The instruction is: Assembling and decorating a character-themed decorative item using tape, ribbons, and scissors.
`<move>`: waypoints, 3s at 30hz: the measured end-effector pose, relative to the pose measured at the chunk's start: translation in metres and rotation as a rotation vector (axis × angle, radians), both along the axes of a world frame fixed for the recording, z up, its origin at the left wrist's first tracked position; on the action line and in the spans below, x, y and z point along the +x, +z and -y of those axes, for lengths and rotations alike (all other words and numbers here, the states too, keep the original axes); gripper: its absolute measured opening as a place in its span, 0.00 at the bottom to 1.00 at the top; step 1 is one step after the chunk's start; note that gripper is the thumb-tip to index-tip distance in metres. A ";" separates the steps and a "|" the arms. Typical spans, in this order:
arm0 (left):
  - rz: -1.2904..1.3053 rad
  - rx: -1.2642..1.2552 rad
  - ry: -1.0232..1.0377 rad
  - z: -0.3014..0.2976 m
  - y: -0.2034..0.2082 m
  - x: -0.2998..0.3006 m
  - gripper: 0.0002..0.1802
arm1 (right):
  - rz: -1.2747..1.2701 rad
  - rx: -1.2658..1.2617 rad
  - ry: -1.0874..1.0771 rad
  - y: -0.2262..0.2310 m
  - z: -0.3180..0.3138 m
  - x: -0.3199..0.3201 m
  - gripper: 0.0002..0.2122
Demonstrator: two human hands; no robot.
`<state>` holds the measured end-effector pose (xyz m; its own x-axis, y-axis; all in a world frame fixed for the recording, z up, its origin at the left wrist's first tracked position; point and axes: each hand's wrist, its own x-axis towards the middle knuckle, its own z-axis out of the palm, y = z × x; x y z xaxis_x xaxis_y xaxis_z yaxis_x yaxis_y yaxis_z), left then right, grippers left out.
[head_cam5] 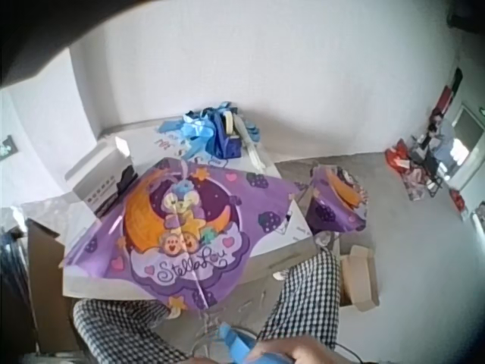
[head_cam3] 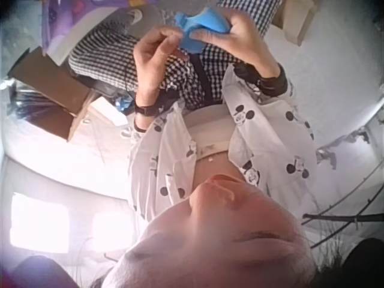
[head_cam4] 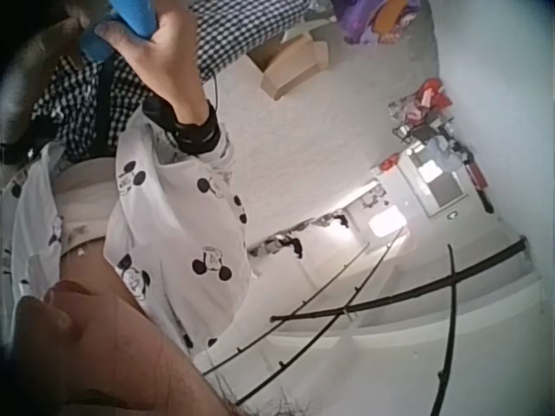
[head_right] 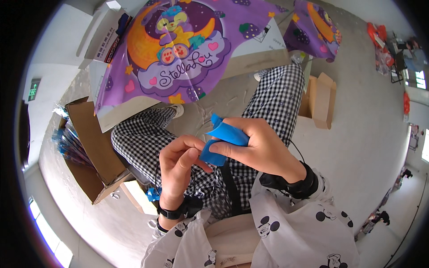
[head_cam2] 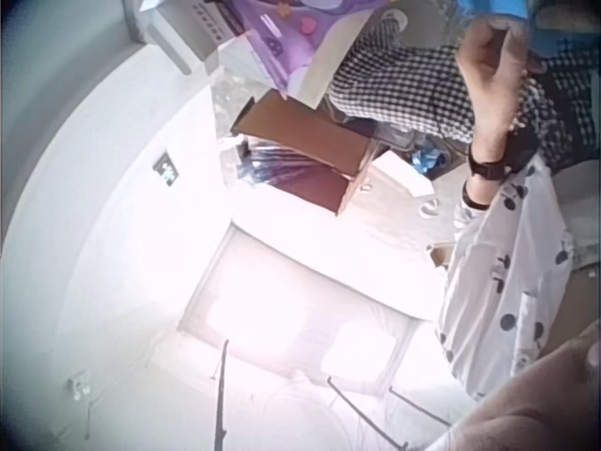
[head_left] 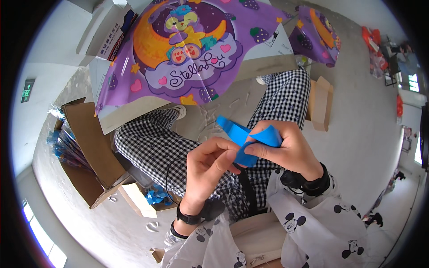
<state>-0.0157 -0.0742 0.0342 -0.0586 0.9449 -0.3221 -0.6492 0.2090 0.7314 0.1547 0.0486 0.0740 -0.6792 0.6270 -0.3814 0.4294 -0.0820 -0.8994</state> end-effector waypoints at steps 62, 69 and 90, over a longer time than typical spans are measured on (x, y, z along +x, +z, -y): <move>-1.765 -0.035 -0.221 -0.093 -0.140 -0.033 0.28 | -0.155 -0.694 -0.515 -0.138 -0.032 0.007 0.10; -1.850 0.083 -0.145 -0.122 -0.169 -0.064 0.31 | -0.244 -0.636 -0.483 -0.152 -0.037 -0.013 0.10; -0.043 0.156 0.020 -0.062 -0.090 -0.031 0.24 | -0.322 -0.914 -0.218 -0.112 -0.034 -0.017 0.13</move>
